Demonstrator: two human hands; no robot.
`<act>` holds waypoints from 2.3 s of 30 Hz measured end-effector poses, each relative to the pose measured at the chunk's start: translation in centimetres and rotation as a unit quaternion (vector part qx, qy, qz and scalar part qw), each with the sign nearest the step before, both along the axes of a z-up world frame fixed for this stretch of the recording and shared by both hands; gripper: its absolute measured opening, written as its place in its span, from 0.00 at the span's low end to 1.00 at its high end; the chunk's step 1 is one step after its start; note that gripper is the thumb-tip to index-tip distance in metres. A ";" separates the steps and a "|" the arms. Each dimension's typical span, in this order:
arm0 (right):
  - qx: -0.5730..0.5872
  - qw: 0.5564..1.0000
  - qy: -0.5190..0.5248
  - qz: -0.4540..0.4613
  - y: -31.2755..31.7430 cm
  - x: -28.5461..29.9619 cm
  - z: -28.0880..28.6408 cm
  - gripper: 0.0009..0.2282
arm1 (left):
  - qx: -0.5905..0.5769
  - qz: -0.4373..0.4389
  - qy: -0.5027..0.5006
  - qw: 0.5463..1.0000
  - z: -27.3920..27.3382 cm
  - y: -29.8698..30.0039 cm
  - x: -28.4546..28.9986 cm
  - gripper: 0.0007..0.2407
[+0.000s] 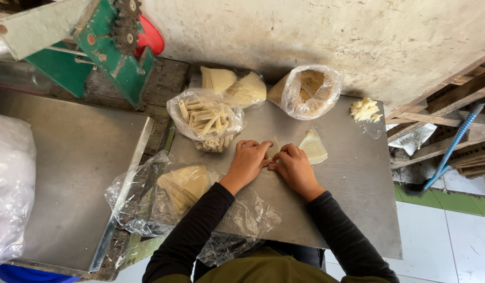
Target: The person fills small triangle wrappers with a brown paste by hand and folds them into triangular shapes on a metal surface.
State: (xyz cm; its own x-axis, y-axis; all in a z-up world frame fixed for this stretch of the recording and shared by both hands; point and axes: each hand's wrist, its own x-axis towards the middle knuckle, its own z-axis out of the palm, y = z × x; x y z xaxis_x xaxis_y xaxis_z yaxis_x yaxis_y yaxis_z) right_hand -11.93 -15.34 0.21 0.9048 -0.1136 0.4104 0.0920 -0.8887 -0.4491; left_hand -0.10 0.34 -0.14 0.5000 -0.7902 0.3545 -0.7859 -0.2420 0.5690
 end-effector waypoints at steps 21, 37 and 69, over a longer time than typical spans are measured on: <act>-0.010 0.997 0.048 -0.062 -0.7 1.0 -1.7 0.08 | -0.023 0.088 -0.001 0.996 -1.5 -0.9 -0.6 0.15; 0.035 0.989 0.054 -0.130 -1.0 2.2 -1.0 0.04 | -0.053 0.151 0.046 0.986 -1.8 -1.5 -1.0 0.14; -0.010 0.971 -0.037 -0.238 -2.4 8.6 -2.4 0.10 | -0.032 0.260 0.009 0.965 -3.5 -7.7 3.7 0.16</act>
